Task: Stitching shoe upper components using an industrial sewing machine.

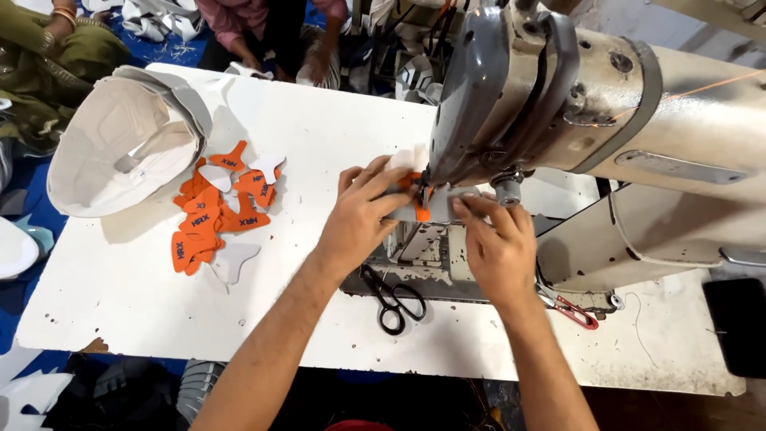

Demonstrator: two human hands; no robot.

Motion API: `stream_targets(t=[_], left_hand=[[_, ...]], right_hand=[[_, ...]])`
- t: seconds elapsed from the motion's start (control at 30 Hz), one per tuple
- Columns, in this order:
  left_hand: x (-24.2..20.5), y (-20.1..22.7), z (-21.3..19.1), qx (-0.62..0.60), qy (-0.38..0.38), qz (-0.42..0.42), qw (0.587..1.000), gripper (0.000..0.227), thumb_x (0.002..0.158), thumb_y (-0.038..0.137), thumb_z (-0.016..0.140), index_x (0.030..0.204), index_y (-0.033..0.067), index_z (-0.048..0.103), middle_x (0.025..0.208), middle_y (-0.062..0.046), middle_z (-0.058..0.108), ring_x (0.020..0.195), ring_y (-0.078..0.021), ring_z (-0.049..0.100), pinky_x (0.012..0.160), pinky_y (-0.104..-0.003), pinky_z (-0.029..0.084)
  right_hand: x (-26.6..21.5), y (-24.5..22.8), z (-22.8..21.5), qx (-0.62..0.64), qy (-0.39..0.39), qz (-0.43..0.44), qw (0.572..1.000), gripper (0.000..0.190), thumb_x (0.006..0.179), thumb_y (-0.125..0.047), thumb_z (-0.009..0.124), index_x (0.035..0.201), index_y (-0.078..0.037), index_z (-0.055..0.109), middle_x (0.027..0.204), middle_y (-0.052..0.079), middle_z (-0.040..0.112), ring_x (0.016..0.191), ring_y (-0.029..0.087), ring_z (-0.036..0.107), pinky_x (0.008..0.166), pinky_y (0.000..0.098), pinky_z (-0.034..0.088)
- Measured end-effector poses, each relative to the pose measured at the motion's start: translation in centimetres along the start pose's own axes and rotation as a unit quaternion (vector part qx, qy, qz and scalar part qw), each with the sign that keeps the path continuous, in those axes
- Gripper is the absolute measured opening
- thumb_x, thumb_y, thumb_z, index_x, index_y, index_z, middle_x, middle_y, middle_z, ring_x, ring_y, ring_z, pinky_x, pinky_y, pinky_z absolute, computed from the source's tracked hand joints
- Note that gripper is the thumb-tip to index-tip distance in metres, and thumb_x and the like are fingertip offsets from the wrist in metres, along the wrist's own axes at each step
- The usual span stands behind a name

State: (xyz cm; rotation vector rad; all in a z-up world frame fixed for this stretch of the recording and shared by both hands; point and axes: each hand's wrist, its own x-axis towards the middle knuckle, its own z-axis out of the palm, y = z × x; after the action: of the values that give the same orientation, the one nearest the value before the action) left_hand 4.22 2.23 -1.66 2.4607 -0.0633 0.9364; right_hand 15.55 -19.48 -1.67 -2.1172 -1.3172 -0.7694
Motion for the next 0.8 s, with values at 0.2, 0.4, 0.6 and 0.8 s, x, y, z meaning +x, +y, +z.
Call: stream_targets(t=[0.2,0.4,0.6,0.8], left_hand=[[1.0,-3.4,1.5,-0.003,-0.025,0.028,0.999,0.037,0.068,0.006,0.087,0.103,0.015,0.077,0.144,0.0,0.061,0.143,-0.0293,0.047,0.116,-0.05,0.036],[1.5,-2.9,1.0,0.018,-0.028,0.038,0.999,0.043,0.069,0.007,0.087,0.11,0.0151,0.076,0.146,-0.001,0.058,0.144,-0.0298,0.045,0.115,-0.05,0.036],[0.3,-2.1,-1.3,0.036,0.006,0.056,0.998,0.05,0.076,0.018,0.088,0.124,0.0177,0.073,0.153,-0.007,0.052,0.148,-0.0309,0.039,0.116,-0.052,0.033],[-8.9,-14.0,-9.2,0.071,0.301,-0.172,0.935,0.06,0.097,0.016,0.084,0.146,0.0001,0.054,0.148,-0.015,0.056,0.142,-0.0345,0.052,0.125,-0.048,0.039]], right_hand=[[-1.6,6.0,-8.1,0.028,0.242,-0.019,0.97,0.05,0.081,0.023,0.061,0.124,-0.002,0.059,0.119,0.012,0.062,0.126,0.031,0.057,0.112,0.0472,0.047],[-10.6,15.0,-6.7,-0.082,0.297,0.11,0.945,0.051,0.107,0.013,0.077,0.145,-0.006,0.049,0.15,0.017,0.042,0.145,0.042,0.045,0.13,0.0549,0.036],[-5.9,9.6,-11.9,0.008,0.224,0.226,0.948,0.042,0.107,-0.01,0.065,0.143,-0.003,0.043,0.15,0.016,0.038,0.143,0.036,0.05,0.115,0.0493,0.048],[-13.4,-1.7,-0.2,0.218,-0.056,0.212,0.951,0.046,0.079,0.009,0.07,0.123,-0.006,0.065,0.121,0.009,0.07,0.113,0.027,0.066,0.099,0.0379,0.05]])
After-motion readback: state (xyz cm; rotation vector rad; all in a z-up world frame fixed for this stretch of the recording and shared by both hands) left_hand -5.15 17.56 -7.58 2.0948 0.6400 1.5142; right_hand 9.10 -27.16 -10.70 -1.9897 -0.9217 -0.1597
